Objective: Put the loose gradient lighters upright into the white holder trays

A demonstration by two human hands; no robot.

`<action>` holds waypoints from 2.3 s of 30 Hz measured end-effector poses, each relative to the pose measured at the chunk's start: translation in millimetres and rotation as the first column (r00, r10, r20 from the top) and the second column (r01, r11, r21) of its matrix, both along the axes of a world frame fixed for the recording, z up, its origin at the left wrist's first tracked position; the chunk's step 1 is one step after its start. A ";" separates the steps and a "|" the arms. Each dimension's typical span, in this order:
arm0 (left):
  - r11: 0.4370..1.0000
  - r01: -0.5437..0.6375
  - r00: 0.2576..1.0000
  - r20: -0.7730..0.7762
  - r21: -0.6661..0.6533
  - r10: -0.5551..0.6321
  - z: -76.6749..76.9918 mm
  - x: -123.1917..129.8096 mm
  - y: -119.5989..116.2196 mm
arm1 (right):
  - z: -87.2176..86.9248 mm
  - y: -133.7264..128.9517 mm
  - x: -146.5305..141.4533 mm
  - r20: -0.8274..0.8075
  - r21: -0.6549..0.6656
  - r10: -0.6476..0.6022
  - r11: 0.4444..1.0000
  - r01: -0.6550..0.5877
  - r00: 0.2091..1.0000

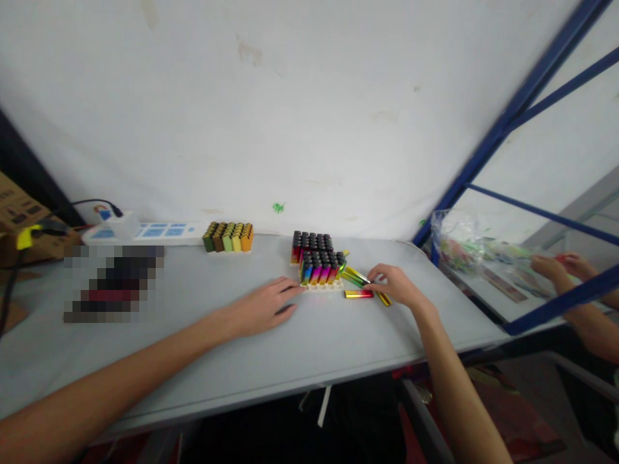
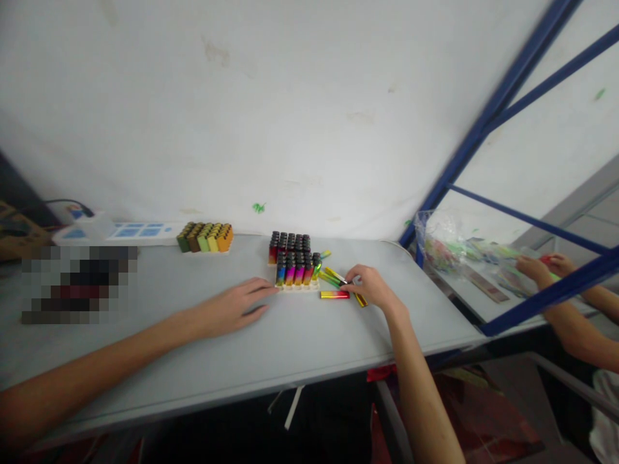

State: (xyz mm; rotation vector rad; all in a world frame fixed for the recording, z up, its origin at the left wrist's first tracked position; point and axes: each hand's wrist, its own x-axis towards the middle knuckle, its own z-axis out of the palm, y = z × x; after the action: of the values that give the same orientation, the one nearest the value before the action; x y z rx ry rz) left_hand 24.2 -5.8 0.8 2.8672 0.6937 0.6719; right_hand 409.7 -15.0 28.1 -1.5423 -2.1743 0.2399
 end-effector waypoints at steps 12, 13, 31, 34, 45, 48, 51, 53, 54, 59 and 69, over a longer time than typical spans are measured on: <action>1.000 -0.001 1.000 -0.003 -0.007 0.001 -0.2 -0.2 0.1 | 34.5 -12.4 -18.5 -0.148 0.135 0.004 0.991 0.017 0.989; 1.000 -0.001 1.000 -0.001 -0.008 0.001 -0.1 -0.2 0.0 | 37.4 -13.2 -23.8 -0.177 0.143 0.020 0.990 0.006 0.984; 1.000 0.006 1.000 -0.002 -0.007 -0.006 -0.5 -0.3 -0.1 | 31.8 -10.2 -79.6 -0.223 0.226 0.171 0.967 -0.120 0.960; 1.000 0.013 1.000 0.009 -0.003 -0.013 -0.5 -0.5 0.1 | 33.0 -10.1 -75.8 -0.177 0.225 0.171 0.966 -0.129 0.969; 1.000 -0.001 1.000 -0.028 -0.008 0.000 1.7 0.0 -1.5 | 37.9 -12.1 -76.7 -0.065 0.222 0.112 0.970 -0.095 0.992; 1.000 -0.005 1.000 -0.023 -0.012 0.004 1.6 0.1 -1.3 | 36.9 -12.0 -76.9 -0.011 0.215 0.064 0.975 -0.060 0.998; 1.000 0.000 1.000 -0.022 -0.016 0.000 2.4 -0.2 -1.6 | 36.1 -11.4 -78.8 0.006 0.226 0.042 0.973 -0.042 0.999; 1.000 0.005 1.000 -0.015 -0.014 -0.005 2.9 -0.3 -1.7 | 35.4 -10.1 -79.6 -0.007 0.255 0.025 0.967 -0.022 1.000; 1.000 0.007 1.000 -0.011 -0.013 -0.007 3.1 -0.4 -1.8 | 34.6 -9.1 -79.5 -0.020 0.270 0.011 0.963 -0.005 1.000; 1.000 0.002 1.000 -0.027 -0.008 -0.003 2.3 -0.4 -1.4 | 24.5 -2.3 -78.7 -0.088 0.305 -0.079 0.947 0.103 0.993; 1.000 0.010 1.000 -0.025 -0.008 -0.010 -1.0 -0.1 0.6 | 3.5 1.9 -90.3 -0.110 0.288 -0.167 0.938 0.192 0.980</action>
State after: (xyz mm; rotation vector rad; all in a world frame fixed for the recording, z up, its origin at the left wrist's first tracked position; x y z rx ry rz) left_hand 24.1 -5.2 -0.2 2.8748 0.6836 0.6322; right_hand 319.4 -13.0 31.6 -1.5145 -1.8879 -0.0792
